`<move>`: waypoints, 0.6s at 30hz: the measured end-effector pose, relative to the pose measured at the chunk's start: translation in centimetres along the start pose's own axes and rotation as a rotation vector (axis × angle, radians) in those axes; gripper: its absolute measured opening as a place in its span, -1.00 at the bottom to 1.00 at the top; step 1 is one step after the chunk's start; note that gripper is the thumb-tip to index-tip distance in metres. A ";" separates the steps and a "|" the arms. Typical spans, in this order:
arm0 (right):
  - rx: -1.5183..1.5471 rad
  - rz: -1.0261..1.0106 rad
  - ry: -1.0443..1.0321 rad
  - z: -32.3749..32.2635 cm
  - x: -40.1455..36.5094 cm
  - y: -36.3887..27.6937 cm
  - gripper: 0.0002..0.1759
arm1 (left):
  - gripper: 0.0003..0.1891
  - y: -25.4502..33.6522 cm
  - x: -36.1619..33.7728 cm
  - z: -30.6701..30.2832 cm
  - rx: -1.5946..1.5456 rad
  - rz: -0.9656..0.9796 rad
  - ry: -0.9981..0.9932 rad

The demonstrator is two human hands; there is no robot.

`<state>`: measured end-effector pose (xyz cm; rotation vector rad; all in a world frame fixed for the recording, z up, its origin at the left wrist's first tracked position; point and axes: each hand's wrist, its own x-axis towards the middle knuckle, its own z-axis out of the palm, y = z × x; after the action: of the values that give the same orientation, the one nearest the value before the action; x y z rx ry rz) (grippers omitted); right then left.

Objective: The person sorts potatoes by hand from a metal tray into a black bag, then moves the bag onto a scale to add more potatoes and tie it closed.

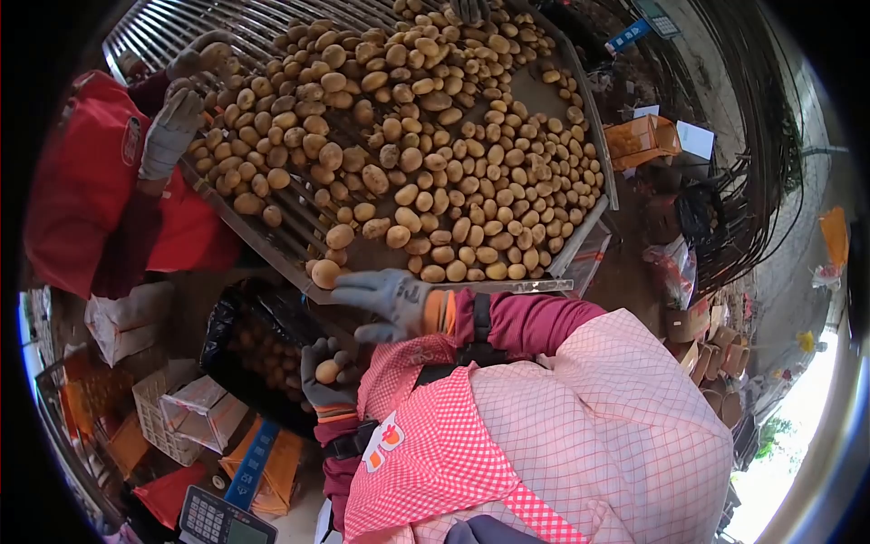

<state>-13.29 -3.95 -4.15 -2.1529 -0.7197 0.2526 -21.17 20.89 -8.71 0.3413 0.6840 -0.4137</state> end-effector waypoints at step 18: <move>-0.803 0.289 -0.026 0.6 -13.1 8.7 -0.11 | -0.72 6.3 -4.8 -14.1 -0.028 0.189 0.137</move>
<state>-20.63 -15.36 -12.07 -3.0303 -0.5715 0.1510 -29.13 33.69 -14.69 0.4063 0.7826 -0.2021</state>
